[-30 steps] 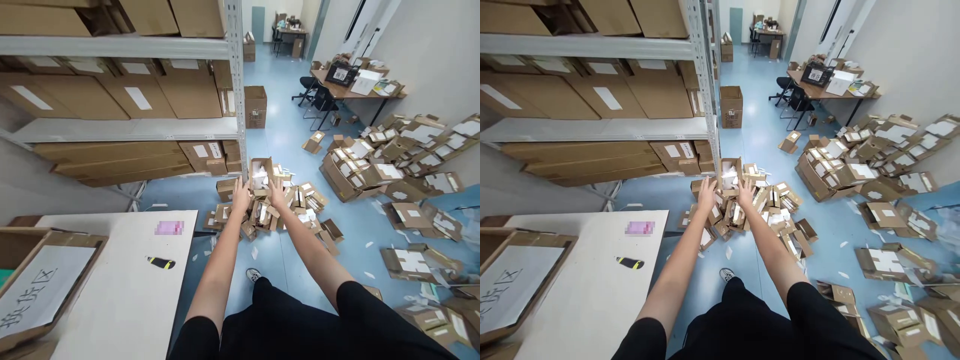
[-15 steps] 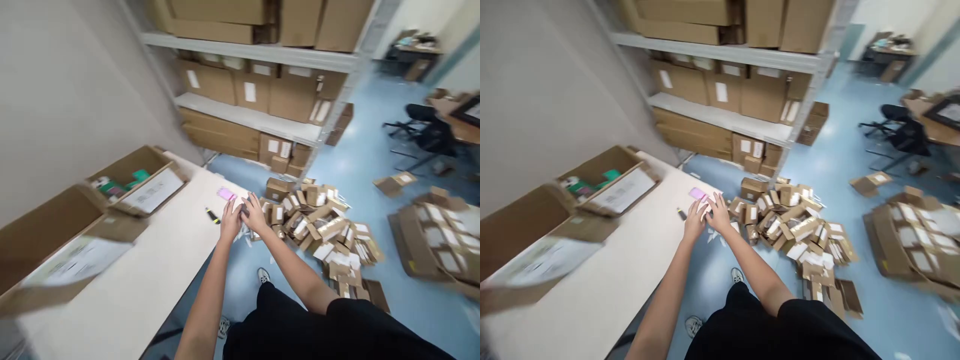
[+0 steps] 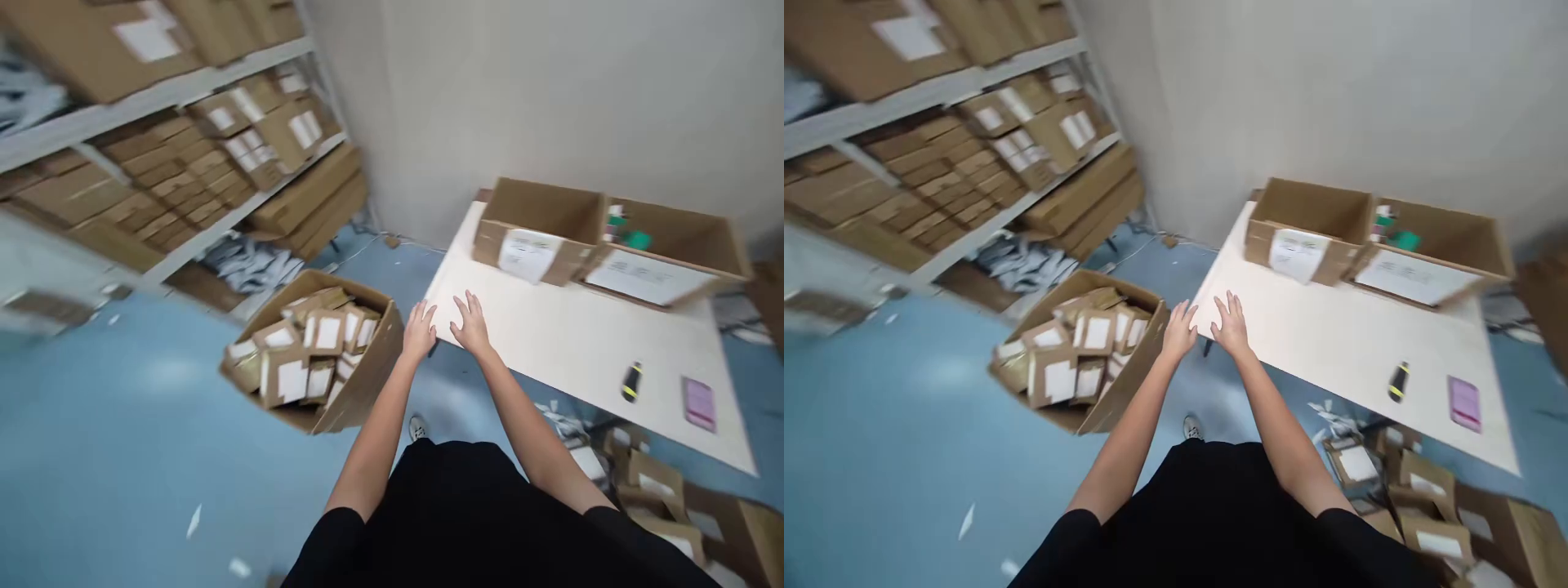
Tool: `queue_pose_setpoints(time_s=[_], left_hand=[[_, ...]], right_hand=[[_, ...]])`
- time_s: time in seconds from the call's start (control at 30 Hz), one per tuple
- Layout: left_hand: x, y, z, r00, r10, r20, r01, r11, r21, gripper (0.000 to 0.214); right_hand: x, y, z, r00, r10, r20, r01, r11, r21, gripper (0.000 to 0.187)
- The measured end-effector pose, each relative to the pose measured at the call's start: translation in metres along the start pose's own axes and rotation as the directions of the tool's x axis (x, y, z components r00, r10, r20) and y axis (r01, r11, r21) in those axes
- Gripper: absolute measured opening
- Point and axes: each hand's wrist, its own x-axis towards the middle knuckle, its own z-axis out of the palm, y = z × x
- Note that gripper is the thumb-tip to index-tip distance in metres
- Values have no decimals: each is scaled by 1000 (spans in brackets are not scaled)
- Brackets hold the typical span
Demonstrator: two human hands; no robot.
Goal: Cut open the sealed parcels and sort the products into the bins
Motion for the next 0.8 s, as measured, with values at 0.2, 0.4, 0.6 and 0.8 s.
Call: queue_pose_setpoints(time_s=[0.2, 0.4, 0.6, 0.8], left_hand=[[-87, -167, -97, 912, -400, -96, 405, 913, 49, 69], [-144, -250, -125, 785, -589, -194, 607, 794, 42, 66], [-163, -348, -131, 530, -824, -202, 841, 541, -2, 81], [-173, -419, -132, 279, -955, -98, 957, 285, -59, 65]], right_hand=[[70, -140, 135, 923, -234, 304, 213, 972, 103, 87], [108, -213, 225, 811, -355, 464, 314, 935, 167, 85], [132, -257, 317, 672, -446, 592, 359, 894, 267, 82], [133, -293, 408, 461, -552, 695, 391, 829, 399, 84]])
